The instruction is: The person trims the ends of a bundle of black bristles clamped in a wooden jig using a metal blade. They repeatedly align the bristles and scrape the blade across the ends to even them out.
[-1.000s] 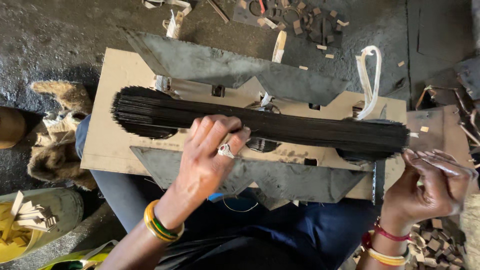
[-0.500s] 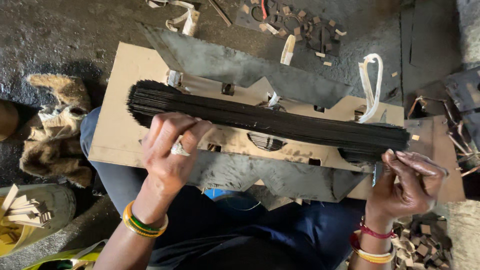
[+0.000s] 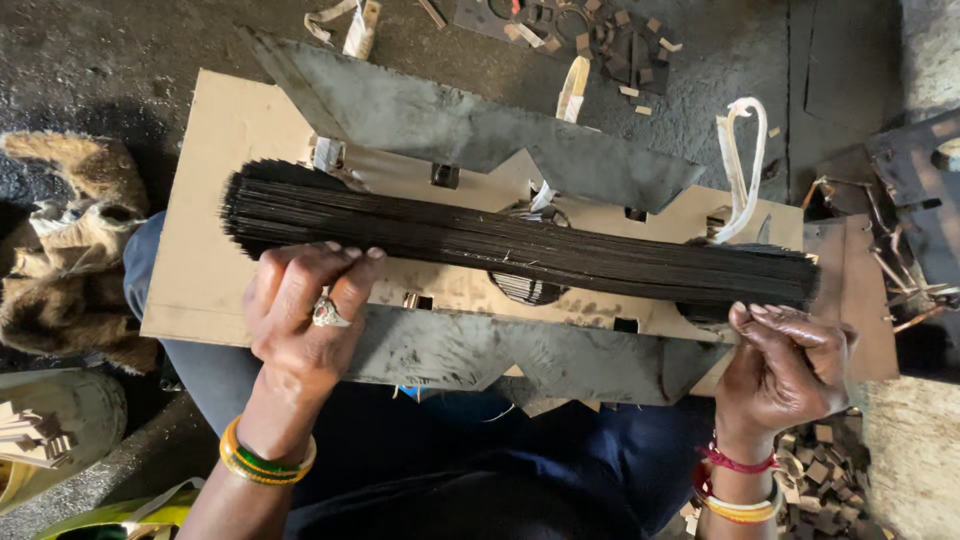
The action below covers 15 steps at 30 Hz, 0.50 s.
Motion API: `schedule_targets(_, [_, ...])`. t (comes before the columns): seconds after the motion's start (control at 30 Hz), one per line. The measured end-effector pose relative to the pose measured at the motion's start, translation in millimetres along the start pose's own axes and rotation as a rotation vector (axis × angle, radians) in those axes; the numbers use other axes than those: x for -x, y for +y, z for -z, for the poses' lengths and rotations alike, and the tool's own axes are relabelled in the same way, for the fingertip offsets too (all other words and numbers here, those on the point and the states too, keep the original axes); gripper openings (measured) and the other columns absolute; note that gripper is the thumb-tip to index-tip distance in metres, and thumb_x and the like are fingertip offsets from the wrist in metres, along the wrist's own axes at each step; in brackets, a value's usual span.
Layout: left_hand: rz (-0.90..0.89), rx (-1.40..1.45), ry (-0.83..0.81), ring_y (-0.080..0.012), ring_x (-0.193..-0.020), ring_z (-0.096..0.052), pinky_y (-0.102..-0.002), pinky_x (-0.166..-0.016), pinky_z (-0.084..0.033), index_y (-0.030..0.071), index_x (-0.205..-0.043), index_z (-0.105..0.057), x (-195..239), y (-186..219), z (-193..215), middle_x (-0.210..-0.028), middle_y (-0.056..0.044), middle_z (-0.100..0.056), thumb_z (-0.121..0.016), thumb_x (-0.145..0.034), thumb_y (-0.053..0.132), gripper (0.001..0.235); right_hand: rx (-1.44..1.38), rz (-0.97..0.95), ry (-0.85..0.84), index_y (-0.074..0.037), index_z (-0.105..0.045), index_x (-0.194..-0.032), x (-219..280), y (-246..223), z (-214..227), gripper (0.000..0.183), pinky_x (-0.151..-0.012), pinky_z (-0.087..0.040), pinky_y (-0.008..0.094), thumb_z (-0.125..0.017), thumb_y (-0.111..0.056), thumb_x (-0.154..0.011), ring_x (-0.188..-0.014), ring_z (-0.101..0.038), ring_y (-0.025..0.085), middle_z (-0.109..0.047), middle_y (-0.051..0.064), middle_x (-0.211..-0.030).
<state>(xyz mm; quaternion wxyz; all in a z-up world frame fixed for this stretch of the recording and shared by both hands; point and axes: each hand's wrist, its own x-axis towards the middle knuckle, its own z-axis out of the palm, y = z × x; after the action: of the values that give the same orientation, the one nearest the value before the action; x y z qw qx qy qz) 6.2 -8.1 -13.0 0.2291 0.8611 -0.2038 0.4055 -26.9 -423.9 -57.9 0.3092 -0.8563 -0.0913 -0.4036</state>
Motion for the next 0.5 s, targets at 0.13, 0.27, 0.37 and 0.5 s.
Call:
schedule_targets(0.13, [-0.064, -0.029, -0.057, -0.0263, -0.097, -0.065, -0.038, -0.081, -0.057, 0.003, -0.104, -0.076, 0, -3, 4, -0.101, -0.008, -0.065, -0.085, -0.081, -0.003, 0.025, 0.038, 0.025, -0.026, -0.001, -0.078, -0.098, -3, 0, 3, 0.014, -0.090, -0.058, 0.028, -0.083, 0.012, -0.099, -0.100, -0.068, 0.018, -0.066, 0.007, -0.101])
schedule_targets(0.27, [-0.157, -0.090, -0.082, -0.0284, -0.096, -0.066, -0.038, -0.078, -0.057, 0.003, -0.100, -0.076, 0, -8, 5, -0.100, -0.010, -0.067, -0.082, -0.077, 0.001, 0.023, 0.084, 0.024, -0.043, -0.002, -0.078, -0.100, -6, -5, -2, 0.015, -0.093, -0.062, 0.030, -0.081, 0.013, -0.098, -0.099, -0.068, 0.018, -0.066, 0.006, -0.101])
schedule_targets(0.37, [-0.192, -0.069, -0.106, -0.0298, -0.101, -0.066, -0.038, -0.079, -0.057, 0.004, -0.102, -0.073, -1, -7, 7, -0.106, -0.011, -0.068, -0.082, -0.081, 0.001, 0.023, 0.155, 0.057, -0.080, -0.002, -0.076, -0.100, -13, -15, 1, 0.015, -0.093, -0.061, 0.031, -0.083, 0.011, -0.100, -0.098, -0.069, 0.020, -0.066, 0.008, -0.102])
schedule_targets(0.5, [-0.043, -0.133, -0.268, -0.0328, -0.112, -0.067, -0.040, -0.085, -0.057, 0.000, -0.119, -0.073, -6, 9, 21, -0.118, -0.013, -0.067, -0.075, -0.073, 0.010, 0.048, 0.330, 0.061, -0.218, -0.004, -0.077, -0.104, -29, -49, 14, 0.010, -0.099, -0.053, 0.035, -0.085, 0.002, -0.104, -0.104, -0.068, 0.021, -0.067, 0.007, -0.106])
